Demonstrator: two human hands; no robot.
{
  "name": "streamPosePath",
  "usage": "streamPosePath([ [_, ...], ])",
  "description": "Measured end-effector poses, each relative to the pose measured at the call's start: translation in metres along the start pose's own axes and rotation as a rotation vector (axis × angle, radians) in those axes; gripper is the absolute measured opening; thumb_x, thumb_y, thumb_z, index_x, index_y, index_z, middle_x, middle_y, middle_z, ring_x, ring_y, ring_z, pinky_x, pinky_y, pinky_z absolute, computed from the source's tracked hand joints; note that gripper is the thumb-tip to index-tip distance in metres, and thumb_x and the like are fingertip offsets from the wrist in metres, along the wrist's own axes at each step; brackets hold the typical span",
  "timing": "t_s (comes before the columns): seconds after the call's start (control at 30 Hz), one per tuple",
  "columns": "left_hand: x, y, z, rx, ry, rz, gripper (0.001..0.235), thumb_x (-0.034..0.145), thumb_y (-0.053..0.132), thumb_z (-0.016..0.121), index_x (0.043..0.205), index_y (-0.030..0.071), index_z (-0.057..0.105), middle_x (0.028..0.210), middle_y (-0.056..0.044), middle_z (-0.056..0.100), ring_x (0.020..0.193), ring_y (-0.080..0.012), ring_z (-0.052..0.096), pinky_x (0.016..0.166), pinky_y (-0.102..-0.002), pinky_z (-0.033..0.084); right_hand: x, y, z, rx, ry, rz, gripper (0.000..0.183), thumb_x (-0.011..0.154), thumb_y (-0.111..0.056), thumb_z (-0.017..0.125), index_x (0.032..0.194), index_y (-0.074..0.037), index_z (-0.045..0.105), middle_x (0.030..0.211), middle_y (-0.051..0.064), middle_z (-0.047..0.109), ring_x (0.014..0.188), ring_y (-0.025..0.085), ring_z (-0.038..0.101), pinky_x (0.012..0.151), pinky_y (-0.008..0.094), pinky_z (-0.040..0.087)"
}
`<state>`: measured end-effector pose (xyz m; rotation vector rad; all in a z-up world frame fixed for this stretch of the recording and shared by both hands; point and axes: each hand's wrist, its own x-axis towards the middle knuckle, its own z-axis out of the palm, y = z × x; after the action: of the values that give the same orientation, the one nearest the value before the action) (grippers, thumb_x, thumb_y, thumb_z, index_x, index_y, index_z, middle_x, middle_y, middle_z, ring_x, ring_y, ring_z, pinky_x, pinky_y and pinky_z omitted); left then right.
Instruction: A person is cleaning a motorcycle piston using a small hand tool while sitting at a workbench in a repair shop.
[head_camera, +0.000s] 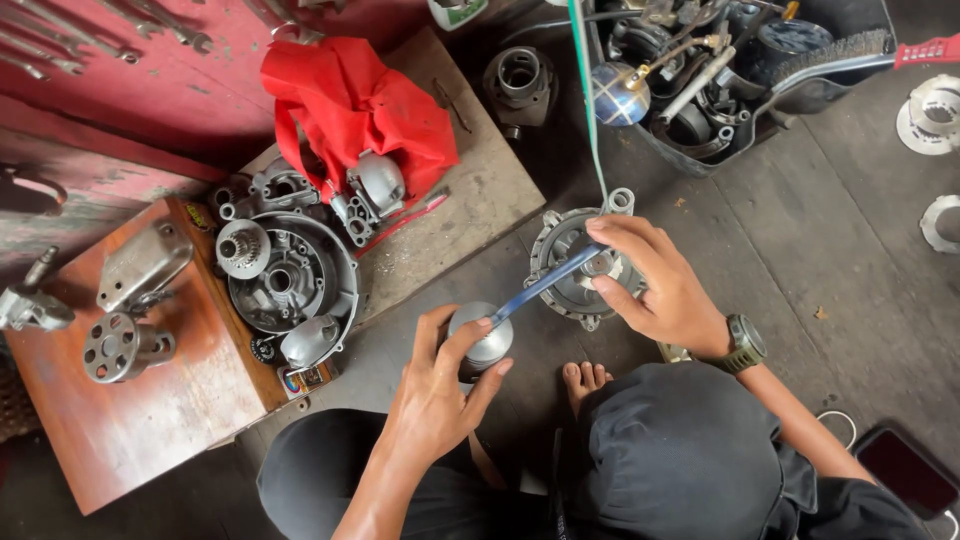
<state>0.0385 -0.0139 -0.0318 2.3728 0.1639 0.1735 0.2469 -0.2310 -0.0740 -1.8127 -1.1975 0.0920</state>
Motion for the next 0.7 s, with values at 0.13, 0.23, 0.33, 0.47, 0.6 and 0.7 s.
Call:
streamPosePath([
  [0.13,0.001,-0.002,0.003,-0.022,0.027,-0.007,0.047,0.099,0.027,0.071,0.137,0.02,0.044,0.131,-0.019,0.045,0.09,-0.0293,0.063,0.061,-0.04,0.056,-0.026,0.02,0.008,-0.015,-0.029,0.146,0.052,0.102,-0.022,0.06,0.145,0.005,0.048,0.144,0.022,0.055,0.136,0.035,0.053,0.115,0.047,0.046],
  [0.23,0.005,-0.003,0.006,-0.035,0.066,0.035,0.048,0.1,0.027,0.069,0.138,0.019,0.041,0.132,-0.023,0.045,0.098,-0.0338,0.061,0.064,-0.041,0.056,-0.024,0.019,0.009,-0.023,-0.078,0.163,0.04,0.103,-0.02,0.059,0.14,-0.005,0.056,0.139,0.012,0.062,0.129,0.027,0.059,0.106,0.041,0.046],
  [0.33,0.009,-0.004,0.008,-0.083,0.158,0.095,0.051,0.099,0.022,0.071,0.138,0.013,0.04,0.132,-0.028,0.047,0.108,-0.0352,0.057,0.073,-0.04,0.052,-0.029,0.028,0.015,-0.032,-0.046,0.126,0.031,0.102,-0.015,0.062,0.132,-0.006,0.062,0.132,0.01,0.064,0.122,0.025,0.063,0.1,0.038,0.048],
  [0.47,0.013,-0.007,0.007,-0.115,0.241,0.098,0.053,0.099,0.022,0.07,0.139,0.013,0.036,0.129,-0.026,0.049,0.12,-0.0374,0.056,0.098,-0.047,0.05,-0.028,0.032,0.012,-0.019,0.003,0.124,0.029,0.103,-0.013,0.06,0.131,-0.004,0.063,0.129,0.012,0.063,0.121,0.027,0.061,0.108,0.041,0.05],
  [0.6,0.011,-0.015,0.011,-0.103,0.362,-0.032,0.055,0.099,0.028,0.066,0.138,0.008,0.033,0.128,-0.023,0.053,0.125,-0.0362,0.056,0.107,-0.048,0.044,-0.024,0.041,0.007,-0.076,0.061,0.189,0.026,0.105,-0.016,0.058,0.126,-0.003,0.065,0.125,0.013,0.064,0.118,0.028,0.062,0.105,0.042,0.049],
  [0.7,0.008,-0.019,0.012,-0.097,0.39,-0.092,0.058,0.098,0.028,0.065,0.14,0.005,0.031,0.133,-0.022,0.051,0.126,-0.0343,0.056,0.109,-0.046,0.044,-0.02,0.058,0.005,-0.113,0.11,0.17,0.026,0.106,-0.015,0.056,0.125,0.0,0.065,0.12,0.017,0.064,0.11,0.029,0.064,0.1,0.041,0.053],
])
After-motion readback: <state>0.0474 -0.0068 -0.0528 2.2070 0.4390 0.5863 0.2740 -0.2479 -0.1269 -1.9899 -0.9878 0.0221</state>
